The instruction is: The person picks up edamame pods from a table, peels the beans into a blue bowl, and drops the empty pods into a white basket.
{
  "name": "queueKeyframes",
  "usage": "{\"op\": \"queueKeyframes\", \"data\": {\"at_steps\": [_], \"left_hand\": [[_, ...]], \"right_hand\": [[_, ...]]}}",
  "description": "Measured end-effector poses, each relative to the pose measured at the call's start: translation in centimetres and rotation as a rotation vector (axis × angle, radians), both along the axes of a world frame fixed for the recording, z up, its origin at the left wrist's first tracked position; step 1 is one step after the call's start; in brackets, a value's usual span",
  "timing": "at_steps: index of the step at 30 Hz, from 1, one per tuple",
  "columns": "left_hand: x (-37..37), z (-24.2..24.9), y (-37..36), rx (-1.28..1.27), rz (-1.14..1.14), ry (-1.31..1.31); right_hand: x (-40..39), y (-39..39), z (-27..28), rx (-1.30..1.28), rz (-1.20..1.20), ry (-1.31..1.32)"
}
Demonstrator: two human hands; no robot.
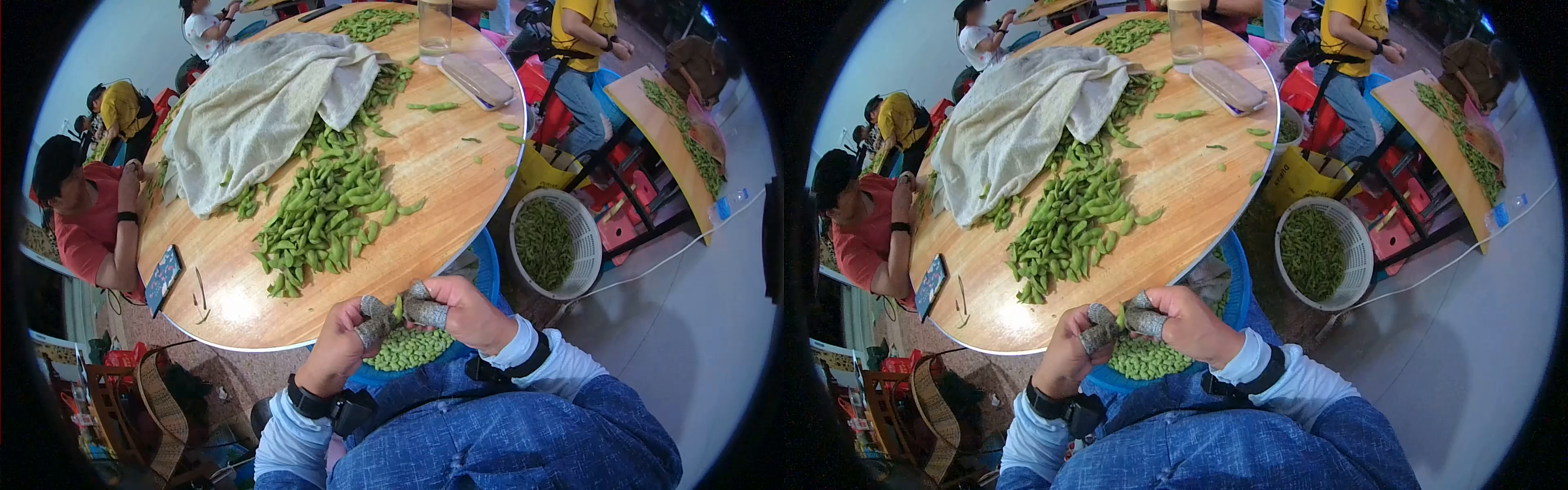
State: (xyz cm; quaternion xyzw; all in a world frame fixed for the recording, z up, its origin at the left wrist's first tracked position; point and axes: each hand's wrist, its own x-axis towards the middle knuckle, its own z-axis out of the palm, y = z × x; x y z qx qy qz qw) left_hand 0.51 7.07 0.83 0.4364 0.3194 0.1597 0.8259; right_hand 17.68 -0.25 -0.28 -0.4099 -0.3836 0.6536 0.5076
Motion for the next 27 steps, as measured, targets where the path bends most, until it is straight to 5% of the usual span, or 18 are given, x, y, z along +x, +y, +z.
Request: {"op": "queueKeyframes", "data": {"at_steps": [10, 14, 17, 23, 27], "left_hand": [[0.2, -0.2, -0.1, 0.025, -0.009, 0.086], [1.1, 0.4, -1.9, 1.241, -0.082, 0.484], [0.9, -0.6, -2.0, 1.491, -0.05, 0.493], [0.9, -2.5, -2.3, 1.049, 0.113, 0.139], [1.1, -2.4, -2.8, 0.499, 0.198, -0.076]], "right_hand": [[-0.4, 0.2, -1.2, 0.05, -0.067, -0.073], [-0.5, 0.2, -1.6, 0.098, -0.139, -0.155], [-0.5, 0.1, -1.7, 0.143, -0.15, -0.209], [-0.4, -0.2, -1.0, 0.266, -0.149, -0.164], [0.0, -0.4, -1.1, 0.407, -0.146, -0.342]]}}
